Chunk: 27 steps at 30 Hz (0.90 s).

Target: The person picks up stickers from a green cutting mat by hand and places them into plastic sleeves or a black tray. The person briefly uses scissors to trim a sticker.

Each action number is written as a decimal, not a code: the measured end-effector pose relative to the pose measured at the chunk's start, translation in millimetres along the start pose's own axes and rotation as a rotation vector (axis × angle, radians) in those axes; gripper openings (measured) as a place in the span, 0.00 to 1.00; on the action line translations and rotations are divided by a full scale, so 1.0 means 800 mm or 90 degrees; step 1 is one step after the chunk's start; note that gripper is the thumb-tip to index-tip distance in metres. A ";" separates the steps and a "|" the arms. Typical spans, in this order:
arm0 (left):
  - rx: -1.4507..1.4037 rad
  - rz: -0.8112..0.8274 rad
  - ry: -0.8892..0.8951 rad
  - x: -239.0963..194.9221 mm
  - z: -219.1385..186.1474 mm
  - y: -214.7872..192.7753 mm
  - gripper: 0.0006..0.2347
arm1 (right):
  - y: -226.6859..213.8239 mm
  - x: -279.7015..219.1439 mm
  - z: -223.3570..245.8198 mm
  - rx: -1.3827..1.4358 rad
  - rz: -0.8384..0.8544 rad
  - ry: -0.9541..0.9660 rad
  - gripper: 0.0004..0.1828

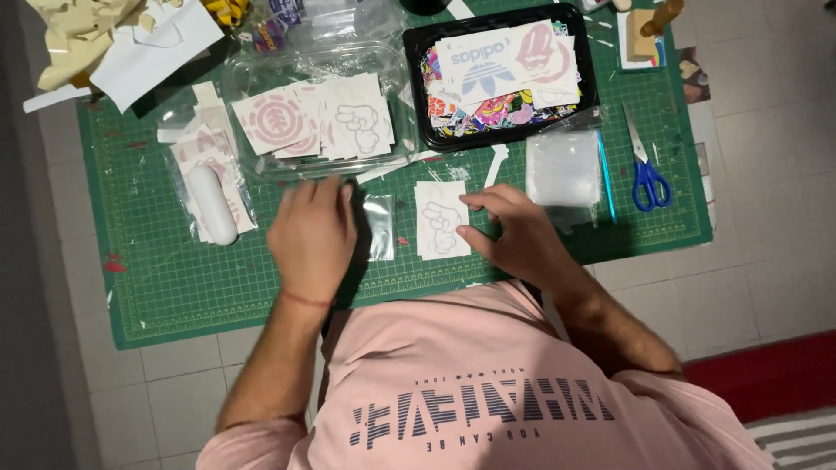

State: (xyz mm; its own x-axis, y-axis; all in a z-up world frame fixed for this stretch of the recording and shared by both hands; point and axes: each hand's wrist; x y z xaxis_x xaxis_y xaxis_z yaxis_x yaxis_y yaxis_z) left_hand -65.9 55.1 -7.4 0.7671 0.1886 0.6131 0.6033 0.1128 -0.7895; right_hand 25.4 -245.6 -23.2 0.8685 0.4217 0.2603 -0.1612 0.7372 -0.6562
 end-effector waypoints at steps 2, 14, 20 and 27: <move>-0.028 0.071 -0.047 -0.029 0.011 -0.010 0.14 | 0.003 0.001 0.004 0.005 0.018 -0.010 0.22; -0.241 -0.045 -0.142 -0.081 -0.012 -0.010 0.05 | 0.024 0.008 0.072 0.199 0.126 -0.038 0.14; -0.356 -0.092 -0.136 -0.065 -0.061 -0.024 0.06 | 0.052 -0.001 0.060 0.463 0.167 0.134 0.23; -0.486 -0.039 0.014 -0.050 -0.080 -0.023 0.26 | 0.062 0.001 0.035 0.609 0.174 0.296 0.20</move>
State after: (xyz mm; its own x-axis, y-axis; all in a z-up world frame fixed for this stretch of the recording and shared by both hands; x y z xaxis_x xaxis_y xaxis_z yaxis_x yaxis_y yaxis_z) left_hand -93.9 -17.1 -15.9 0.7268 0.1840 0.6618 0.6221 -0.5847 -0.5206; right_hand 5.1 -194.2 -35.9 0.8077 0.5408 -0.2349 -0.4970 0.8388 0.2224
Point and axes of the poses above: each hand's wrist, its own x-axis towards the middle knuckle, its own y-axis out of the palm, z = x × y, and after that the axes turned 12 degrees about -z, right-handed
